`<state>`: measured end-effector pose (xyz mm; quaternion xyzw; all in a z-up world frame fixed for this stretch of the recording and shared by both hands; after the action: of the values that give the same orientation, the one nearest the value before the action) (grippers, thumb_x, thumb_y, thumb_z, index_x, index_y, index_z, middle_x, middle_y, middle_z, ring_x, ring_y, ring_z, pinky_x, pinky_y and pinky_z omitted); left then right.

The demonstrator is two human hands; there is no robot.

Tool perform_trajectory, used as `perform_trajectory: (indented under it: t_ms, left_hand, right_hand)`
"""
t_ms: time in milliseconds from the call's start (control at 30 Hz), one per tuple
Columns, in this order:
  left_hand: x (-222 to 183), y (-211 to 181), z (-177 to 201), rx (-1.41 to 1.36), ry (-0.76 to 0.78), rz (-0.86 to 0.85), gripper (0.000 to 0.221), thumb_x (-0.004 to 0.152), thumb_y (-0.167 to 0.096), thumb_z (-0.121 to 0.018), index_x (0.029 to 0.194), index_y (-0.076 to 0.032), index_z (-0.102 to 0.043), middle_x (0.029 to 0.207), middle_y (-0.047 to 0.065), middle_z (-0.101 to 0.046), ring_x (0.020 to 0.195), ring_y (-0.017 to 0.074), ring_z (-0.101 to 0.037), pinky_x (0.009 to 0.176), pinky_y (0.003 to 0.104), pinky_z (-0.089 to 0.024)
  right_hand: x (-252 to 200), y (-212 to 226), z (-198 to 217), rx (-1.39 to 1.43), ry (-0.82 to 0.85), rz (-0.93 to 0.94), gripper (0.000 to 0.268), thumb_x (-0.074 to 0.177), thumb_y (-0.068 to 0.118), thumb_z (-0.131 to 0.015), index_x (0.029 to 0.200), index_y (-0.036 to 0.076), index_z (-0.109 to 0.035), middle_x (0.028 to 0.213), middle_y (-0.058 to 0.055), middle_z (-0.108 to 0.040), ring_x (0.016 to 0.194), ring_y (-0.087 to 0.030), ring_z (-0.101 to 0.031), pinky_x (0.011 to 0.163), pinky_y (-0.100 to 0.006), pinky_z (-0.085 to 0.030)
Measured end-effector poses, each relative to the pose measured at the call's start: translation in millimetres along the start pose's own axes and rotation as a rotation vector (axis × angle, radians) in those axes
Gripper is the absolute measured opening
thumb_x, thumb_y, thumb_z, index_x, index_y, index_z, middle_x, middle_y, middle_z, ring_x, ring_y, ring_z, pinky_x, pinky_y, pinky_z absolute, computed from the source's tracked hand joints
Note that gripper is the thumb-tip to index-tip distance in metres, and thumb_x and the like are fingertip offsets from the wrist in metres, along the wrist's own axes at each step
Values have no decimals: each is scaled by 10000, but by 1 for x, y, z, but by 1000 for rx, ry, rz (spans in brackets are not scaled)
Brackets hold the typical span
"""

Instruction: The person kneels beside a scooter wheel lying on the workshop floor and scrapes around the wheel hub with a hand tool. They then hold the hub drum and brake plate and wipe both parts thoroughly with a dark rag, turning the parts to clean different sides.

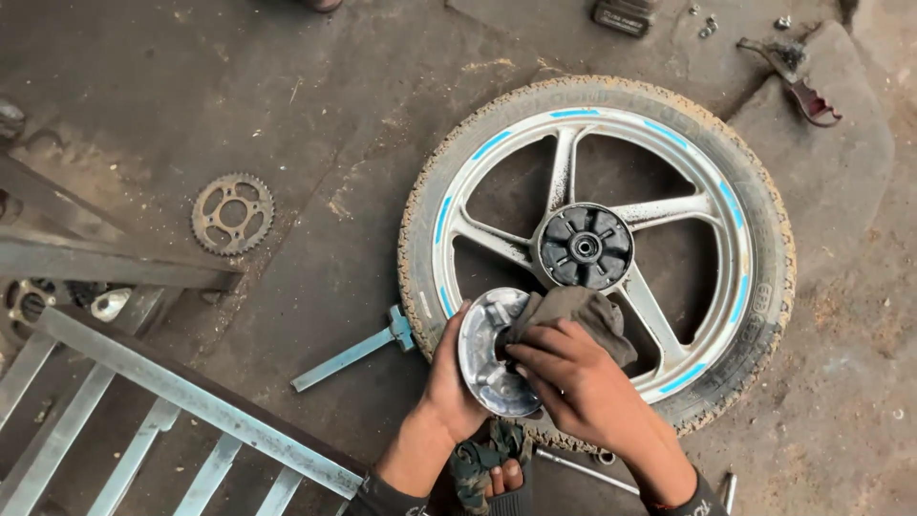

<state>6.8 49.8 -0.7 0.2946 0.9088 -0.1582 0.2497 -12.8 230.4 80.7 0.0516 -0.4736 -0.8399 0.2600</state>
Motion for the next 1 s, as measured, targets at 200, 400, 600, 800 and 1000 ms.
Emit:
perform_trajectory:
  t_ms: [200,400,600,800,1000]
  left_hand:
    - [-6,-5,-2,87,-95,44,672,960,-648,-429,1344,-140,-643,1209,48,-724,1061,222,-692,910,424,-579]
    - [-4,-1,11,112,-59,73,690,977,-653,-431,1363,-119,-636,1217,57,-720,1057,210,-694,919,403,-585]
    - [-12,-9,10,241,-189,57,670,947,-635,-423,1327,-133,-654,1185,35,-731,1031,177,-696,892,381,-582]
    - [-5,-18,8,335,-266,-45,621,951,-596,-465,1298,-122,-665,1195,24,-719,1050,144,-678,922,342,-550]
    - [3,-18,-2,483,-270,-193,600,958,-550,-493,1338,-103,-617,1233,45,-677,1121,166,-631,970,335,-510]
  right_hand:
    - [8,-2,8,-416,364,283,516,719,122,-680,1218,-5,-710,1317,-126,-670,1038,-288,-570,866,-397,-434]
    - [-4,-23,7,-599,496,510,587,824,236,-579,1358,-8,-604,1390,-116,-620,1130,-228,-564,913,-388,-408]
    - [-21,-36,-22,-685,510,451,636,888,255,-521,1478,23,-477,1402,-116,-583,1089,-213,-556,897,-403,-402]
    - [-21,-15,-42,-673,334,264,703,835,188,-561,1505,14,-439,1429,-125,-568,1065,-238,-566,880,-393,-419]
    - [-12,-2,-48,-529,317,-37,840,674,97,-643,1473,-24,-411,1486,-175,-514,1034,-325,-549,844,-444,-432]
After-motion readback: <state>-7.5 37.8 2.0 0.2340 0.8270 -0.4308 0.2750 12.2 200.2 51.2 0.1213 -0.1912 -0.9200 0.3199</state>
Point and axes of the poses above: each hand's wrist, its own x-axis towards the middle knuckle, its own z-axis out of the back of the hand, y = z × x, the point moved 1 cm from there along x, towards the middle knuckle
